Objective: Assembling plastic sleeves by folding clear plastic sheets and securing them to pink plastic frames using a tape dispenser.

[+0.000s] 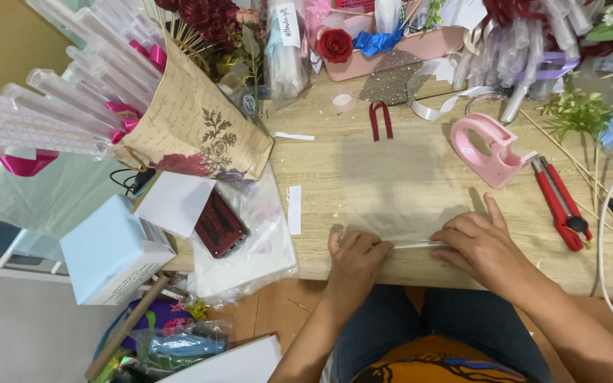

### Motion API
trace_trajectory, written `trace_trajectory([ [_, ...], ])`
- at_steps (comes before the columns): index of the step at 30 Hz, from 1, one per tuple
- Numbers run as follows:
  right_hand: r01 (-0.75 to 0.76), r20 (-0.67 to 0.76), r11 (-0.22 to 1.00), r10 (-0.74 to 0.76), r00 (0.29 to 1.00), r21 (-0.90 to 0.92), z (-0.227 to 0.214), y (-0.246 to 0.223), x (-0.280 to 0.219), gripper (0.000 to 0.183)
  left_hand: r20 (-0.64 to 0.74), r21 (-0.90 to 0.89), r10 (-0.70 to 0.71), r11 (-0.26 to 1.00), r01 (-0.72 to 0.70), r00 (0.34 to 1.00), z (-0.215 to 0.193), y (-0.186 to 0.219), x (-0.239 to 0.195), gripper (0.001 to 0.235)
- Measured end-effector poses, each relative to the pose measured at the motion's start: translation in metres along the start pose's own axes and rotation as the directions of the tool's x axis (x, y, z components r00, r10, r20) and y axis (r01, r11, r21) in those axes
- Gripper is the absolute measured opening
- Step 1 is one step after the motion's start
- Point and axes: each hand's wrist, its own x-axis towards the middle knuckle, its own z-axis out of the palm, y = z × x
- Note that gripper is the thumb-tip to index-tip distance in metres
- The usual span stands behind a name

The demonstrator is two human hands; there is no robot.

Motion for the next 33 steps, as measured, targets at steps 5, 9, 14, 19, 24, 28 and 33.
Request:
trace_trajectory([
  [5,0.003,-0.001,1.000,-0.003,1.000,0.016,0.005,0.000,-0.002,0.013,-0.036,0.037,0.038,0.999,-0.036,0.999,-0.012,0.008,0.007,0.015],
  [9,-0.003,0.011,0.997,0.002,1.000,0.071,0.003,-0.003,0.002,0.006,0.047,0.026,0.031,0.999,-0.032,0.998,-0.015,0.011,0.001,0.020],
  [14,-0.039,0.062,0.996,0.034,0.998,0.085,-0.002,-0.006,0.005,0.007,0.025,0.029,0.021,0.999,-0.022,0.999,-0.009,0.012,-0.002,0.021],
  [19,-0.035,0.028,0.999,0.034,0.999,0.035,-0.003,-0.009,0.005,0.008,0.005,0.035,0.006,0.999,-0.006,1.000,-0.009,0.014,0.004,0.015],
  [24,-0.002,0.022,0.999,0.001,1.000,0.052,-0.001,-0.012,0.001,0.014,-0.006,0.004,0.014,1.000,-0.014,1.000,-0.010,0.019,0.002,0.017],
  [28,0.004,0.018,0.999,-0.005,1.000,0.044,0.002,-0.009,0.002,0.010,-0.019,0.039,0.007,0.999,-0.006,1.000,-0.021,0.025,0.004,0.009],
  [33,-0.012,0.033,0.999,0.011,0.999,0.043,0.004,-0.008,0.002,0.008,0.018,0.030,0.022,0.999,-0.022,1.000,-0.012,0.023,-0.001,0.022],
])
